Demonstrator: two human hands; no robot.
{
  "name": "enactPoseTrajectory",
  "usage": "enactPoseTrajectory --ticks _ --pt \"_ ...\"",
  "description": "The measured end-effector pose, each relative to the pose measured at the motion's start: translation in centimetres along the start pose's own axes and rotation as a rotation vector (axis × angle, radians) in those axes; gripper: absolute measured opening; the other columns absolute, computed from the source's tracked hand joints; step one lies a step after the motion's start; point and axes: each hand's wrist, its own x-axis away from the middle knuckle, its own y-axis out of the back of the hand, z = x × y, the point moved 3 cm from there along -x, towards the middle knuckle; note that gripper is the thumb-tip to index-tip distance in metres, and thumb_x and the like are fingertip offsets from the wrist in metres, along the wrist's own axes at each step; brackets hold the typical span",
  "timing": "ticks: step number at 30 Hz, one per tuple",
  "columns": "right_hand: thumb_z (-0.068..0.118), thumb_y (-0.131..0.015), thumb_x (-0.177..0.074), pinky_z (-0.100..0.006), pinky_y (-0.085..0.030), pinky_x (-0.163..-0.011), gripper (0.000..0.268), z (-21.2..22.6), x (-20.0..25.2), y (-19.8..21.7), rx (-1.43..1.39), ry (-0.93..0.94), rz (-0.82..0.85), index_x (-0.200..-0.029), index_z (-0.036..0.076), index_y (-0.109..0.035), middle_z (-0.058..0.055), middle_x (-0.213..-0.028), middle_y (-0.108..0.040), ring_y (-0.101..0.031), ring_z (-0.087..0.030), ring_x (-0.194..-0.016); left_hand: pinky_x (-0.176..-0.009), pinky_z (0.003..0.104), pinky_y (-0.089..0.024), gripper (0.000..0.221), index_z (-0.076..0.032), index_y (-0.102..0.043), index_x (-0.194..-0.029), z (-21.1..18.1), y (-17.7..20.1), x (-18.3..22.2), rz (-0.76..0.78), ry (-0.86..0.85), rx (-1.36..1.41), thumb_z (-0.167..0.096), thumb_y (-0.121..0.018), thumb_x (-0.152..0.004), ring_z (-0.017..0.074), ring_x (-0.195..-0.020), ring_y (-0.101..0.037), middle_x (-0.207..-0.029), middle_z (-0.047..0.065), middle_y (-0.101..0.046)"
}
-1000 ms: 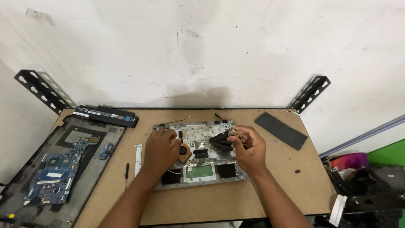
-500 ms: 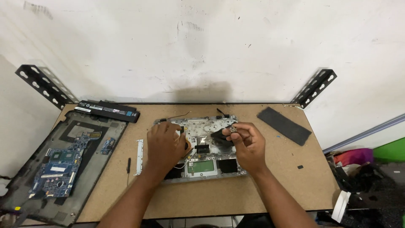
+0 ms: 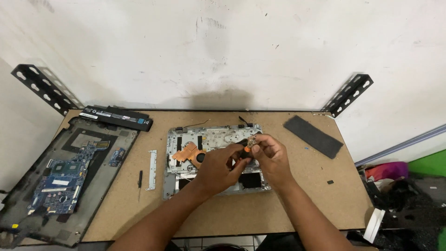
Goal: Disassembling a laptop by removing screws and internal components like the heatsink using a screwdriver.
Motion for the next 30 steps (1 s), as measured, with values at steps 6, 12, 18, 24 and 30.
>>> enactPoseTrajectory --ticks 6,12,18,24,30 --pt "0.008 -0.065 -0.084 -0.034 -0.058 -0.063 0.017 2.4 0.9 -1.8 0.055 -0.021 0.078 -0.093 -0.005 -0.060 -0.017 -0.082 -0.066 -0.067 -0.022 -0.071 -0.037 0.031 -0.047 0.021 -0.003 -0.068 -0.099 1.1 0.0 1.5 -0.105 -0.076 -0.036 -0.014 -0.068 -0.081 0.0284 -0.045 -0.061 -0.057 0.011 -0.063" --pt "0.000 -0.069 -0.079 -0.030 -0.056 -0.051 0.016 0.4 0.5 -0.1 -0.086 -0.013 0.026 -0.091 -0.006 -0.060 -0.015 -0.072 -0.066 -0.065 -0.021 -0.058 -0.034 0.032 -0.045 0.024 0.004 -0.067 -0.102 0.4 -0.5 1.5 -0.171 -0.132 0.054 -0.009 -0.068 -0.082 0.0310 -0.042 -0.059 -0.056 0.016 -0.062" --pt "-0.004 -0.070 -0.077 -0.030 -0.055 -0.044 0.014 0.1 0.2 0.5 -0.116 -0.039 0.035 -0.087 -0.008 -0.061 -0.016 -0.067 -0.065 -0.064 -0.022 -0.053 -0.034 0.033 -0.046 0.025 0.003 -0.068 -0.103 1.5 -0.9 1.9 -0.140 -0.144 -0.003 -0.011 -0.066 -0.082 0.0300 -0.042 -0.060 -0.057 0.017 -0.062" --pt "-0.008 -0.068 -0.076 -0.030 -0.057 -0.046 0.012 0.5 0.2 0.4 -0.146 -0.058 0.039 -0.087 -0.008 -0.063 -0.017 -0.068 -0.066 -0.066 -0.022 -0.054 -0.036 0.033 -0.045 0.025 0.002 -0.069 -0.103 1.7 -1.0 1.9 -0.186 -0.190 -0.085 -0.011 -0.067 -0.082 0.0297 -0.044 -0.059 -0.057 0.017 -0.062" --pt "-0.011 -0.068 -0.074 -0.032 -0.059 -0.048 0.013 1.1 0.3 0.5 -0.150 -0.039 0.069 -0.085 -0.009 -0.064 -0.019 -0.068 -0.066 -0.066 -0.023 -0.056 -0.039 0.031 -0.046 0.025 -0.002 -0.070 -0.105 1.8 -1.0 1.9 -0.203 -0.199 -0.099 -0.014 -0.066 -0.083 0.0282 -0.047 -0.060 -0.059 0.015 -0.062"
